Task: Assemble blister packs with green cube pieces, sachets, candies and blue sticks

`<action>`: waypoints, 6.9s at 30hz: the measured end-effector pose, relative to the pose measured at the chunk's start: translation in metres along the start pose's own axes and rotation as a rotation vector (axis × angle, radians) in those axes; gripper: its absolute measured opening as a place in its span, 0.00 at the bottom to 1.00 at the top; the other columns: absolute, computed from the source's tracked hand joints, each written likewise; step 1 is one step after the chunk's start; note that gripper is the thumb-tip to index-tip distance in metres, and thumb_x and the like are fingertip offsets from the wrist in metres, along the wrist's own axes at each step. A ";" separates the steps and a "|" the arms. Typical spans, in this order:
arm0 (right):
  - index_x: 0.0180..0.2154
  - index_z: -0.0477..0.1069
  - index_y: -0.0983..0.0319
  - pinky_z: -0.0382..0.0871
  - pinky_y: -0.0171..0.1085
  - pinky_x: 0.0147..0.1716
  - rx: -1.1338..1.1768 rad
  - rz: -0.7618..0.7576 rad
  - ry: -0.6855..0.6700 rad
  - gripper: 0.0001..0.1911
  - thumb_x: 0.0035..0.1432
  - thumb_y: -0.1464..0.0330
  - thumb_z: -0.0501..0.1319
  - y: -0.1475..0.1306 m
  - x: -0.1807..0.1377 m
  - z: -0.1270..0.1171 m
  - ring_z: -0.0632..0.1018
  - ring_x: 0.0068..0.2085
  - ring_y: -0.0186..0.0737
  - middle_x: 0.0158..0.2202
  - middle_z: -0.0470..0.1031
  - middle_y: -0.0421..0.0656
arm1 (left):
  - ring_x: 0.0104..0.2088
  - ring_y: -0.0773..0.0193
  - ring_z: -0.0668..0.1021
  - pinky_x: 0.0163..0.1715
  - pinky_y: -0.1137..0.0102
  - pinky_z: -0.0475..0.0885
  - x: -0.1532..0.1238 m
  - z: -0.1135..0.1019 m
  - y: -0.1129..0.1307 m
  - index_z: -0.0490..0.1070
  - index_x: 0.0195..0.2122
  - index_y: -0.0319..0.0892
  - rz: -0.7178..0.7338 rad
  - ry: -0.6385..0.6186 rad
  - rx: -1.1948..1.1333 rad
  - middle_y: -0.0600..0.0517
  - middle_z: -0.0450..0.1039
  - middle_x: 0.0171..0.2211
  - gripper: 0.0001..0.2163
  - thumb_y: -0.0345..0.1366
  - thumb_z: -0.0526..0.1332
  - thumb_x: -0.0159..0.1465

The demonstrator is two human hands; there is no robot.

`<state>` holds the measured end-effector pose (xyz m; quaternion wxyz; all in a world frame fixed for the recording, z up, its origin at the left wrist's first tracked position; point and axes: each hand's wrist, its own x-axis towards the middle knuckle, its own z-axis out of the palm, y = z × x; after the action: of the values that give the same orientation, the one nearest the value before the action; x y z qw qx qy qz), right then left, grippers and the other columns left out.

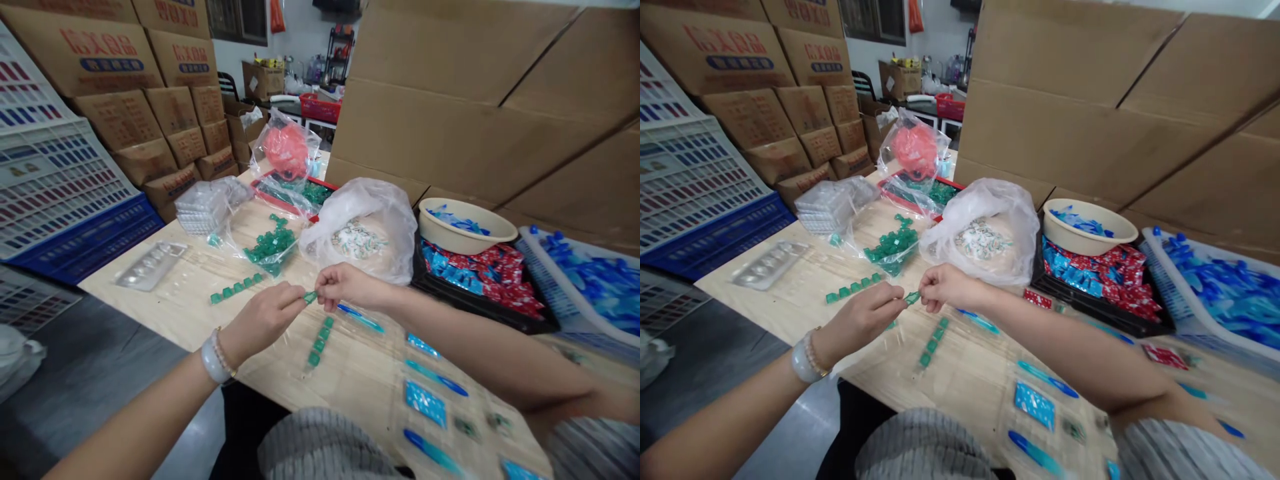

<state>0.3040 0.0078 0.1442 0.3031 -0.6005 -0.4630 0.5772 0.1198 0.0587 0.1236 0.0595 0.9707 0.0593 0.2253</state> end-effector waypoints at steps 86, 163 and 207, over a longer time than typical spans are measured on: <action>0.41 0.63 0.59 0.66 0.35 0.31 -0.211 -0.455 0.358 0.11 0.54 0.70 0.54 0.083 0.018 0.039 0.68 0.30 0.32 0.33 0.65 0.42 | 0.24 0.73 0.67 0.26 0.76 0.62 -0.004 0.088 0.002 0.67 0.24 0.38 -1.325 0.463 -2.056 0.56 0.66 0.22 0.08 0.37 0.63 0.52; 0.34 0.70 0.65 0.60 0.38 0.38 -1.207 -0.515 -0.060 0.10 0.54 0.77 0.51 0.075 0.120 -0.019 0.67 0.36 0.38 0.32 0.67 0.46 | 0.25 0.70 0.71 0.29 0.74 0.65 -0.010 0.082 -0.074 0.66 0.44 0.35 -1.359 0.334 -1.504 0.52 0.71 0.25 0.17 0.27 0.56 0.51; 0.20 0.62 0.64 0.59 0.30 0.21 0.770 -0.052 0.109 0.12 0.40 0.67 0.65 0.079 0.055 0.027 0.67 0.18 0.28 0.17 0.69 0.37 | 0.22 0.72 0.68 0.24 0.76 0.62 0.006 0.086 -0.025 0.69 0.24 0.36 -1.133 0.195 -2.043 0.52 0.67 0.21 0.08 0.36 0.61 0.53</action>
<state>0.2890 0.0229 0.0468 0.5451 -0.4604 -0.2109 0.6682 0.1607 0.0765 0.0461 0.8984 0.2853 0.2790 0.1832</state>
